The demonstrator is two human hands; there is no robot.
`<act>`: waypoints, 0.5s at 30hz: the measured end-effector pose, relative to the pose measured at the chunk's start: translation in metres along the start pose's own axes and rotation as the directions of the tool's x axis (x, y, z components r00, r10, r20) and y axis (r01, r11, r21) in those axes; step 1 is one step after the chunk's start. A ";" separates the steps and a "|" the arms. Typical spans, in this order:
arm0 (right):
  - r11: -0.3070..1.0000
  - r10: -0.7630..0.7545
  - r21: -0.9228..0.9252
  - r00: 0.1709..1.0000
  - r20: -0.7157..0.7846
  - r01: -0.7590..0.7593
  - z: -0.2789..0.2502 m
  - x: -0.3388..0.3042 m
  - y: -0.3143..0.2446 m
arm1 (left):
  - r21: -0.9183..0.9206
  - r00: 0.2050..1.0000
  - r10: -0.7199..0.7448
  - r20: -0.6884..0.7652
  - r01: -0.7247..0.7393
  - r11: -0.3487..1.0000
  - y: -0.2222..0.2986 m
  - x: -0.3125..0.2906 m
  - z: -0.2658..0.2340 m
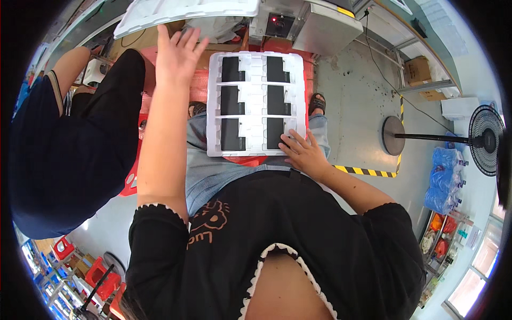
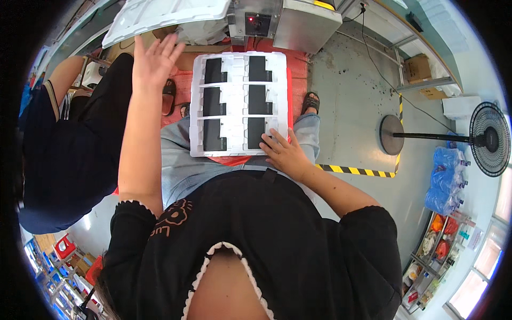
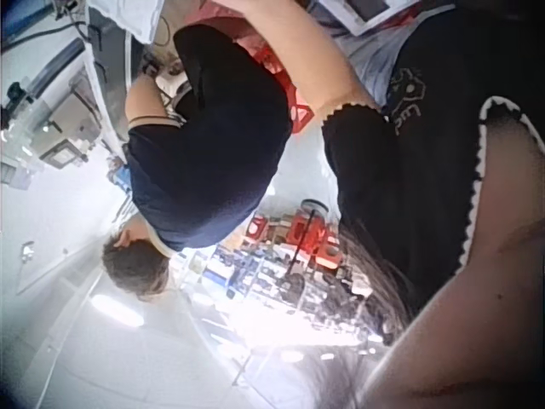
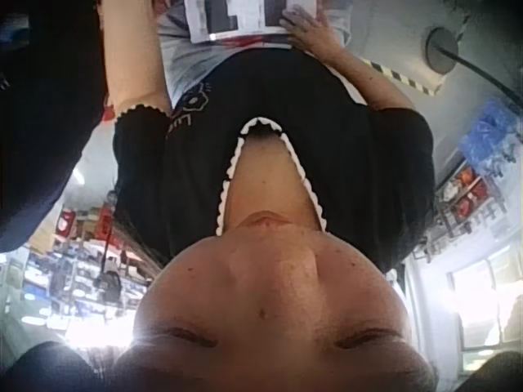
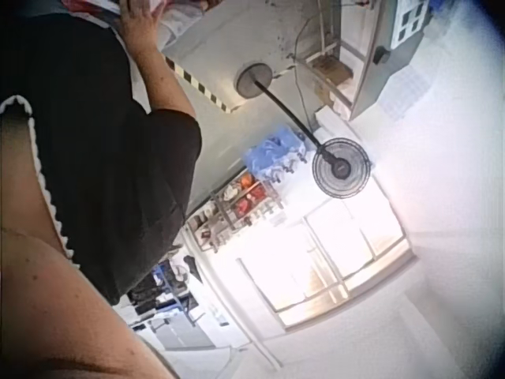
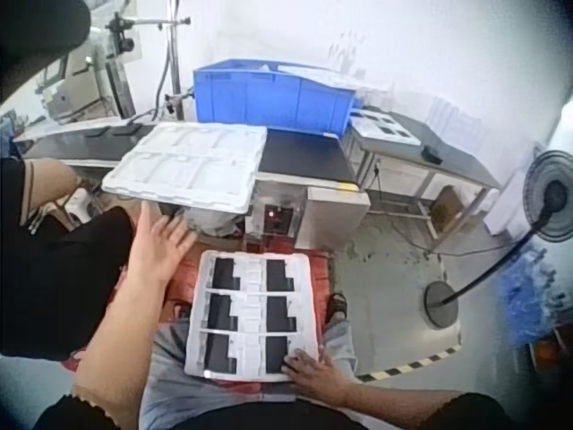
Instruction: Picking up black rectangular blocks from a conveyor belt and placing them into white plastic sorting trays.
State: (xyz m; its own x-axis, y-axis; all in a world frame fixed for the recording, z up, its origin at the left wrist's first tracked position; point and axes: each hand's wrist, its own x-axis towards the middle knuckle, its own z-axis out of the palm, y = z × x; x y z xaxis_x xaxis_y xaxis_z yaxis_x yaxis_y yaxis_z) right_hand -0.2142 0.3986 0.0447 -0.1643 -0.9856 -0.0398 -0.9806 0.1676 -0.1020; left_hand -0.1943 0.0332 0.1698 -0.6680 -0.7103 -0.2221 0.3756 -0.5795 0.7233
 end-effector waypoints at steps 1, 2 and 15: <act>1.000 0.013 0.014 1.000 -0.010 -0.013 0.001 0.000 -0.001 | -0.035 1.000 -0.012 0.010 0.013 0.999 0.009 0.008 0.004; 0.999 0.026 0.030 0.999 -0.020 -0.025 0.003 -0.001 -0.002 | -0.069 0.999 -0.025 0.021 0.026 0.997 0.017 0.014 0.005; -0.536 0.577 0.842 0.701 0.419 -0.063 -0.020 0.039 0.027 | 0.327 0.942 -0.297 -0.155 0.332 0.885 0.014 -0.047 -0.158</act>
State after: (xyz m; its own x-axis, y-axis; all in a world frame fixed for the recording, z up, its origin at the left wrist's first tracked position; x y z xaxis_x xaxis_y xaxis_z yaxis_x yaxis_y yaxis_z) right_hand -0.2494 0.3640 0.0602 -0.6361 -0.5848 -0.5034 0.6257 -0.0090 -0.7800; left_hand -0.0563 -0.0049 0.0867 -0.6415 -0.5592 -0.5251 -0.1001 -0.6176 0.7801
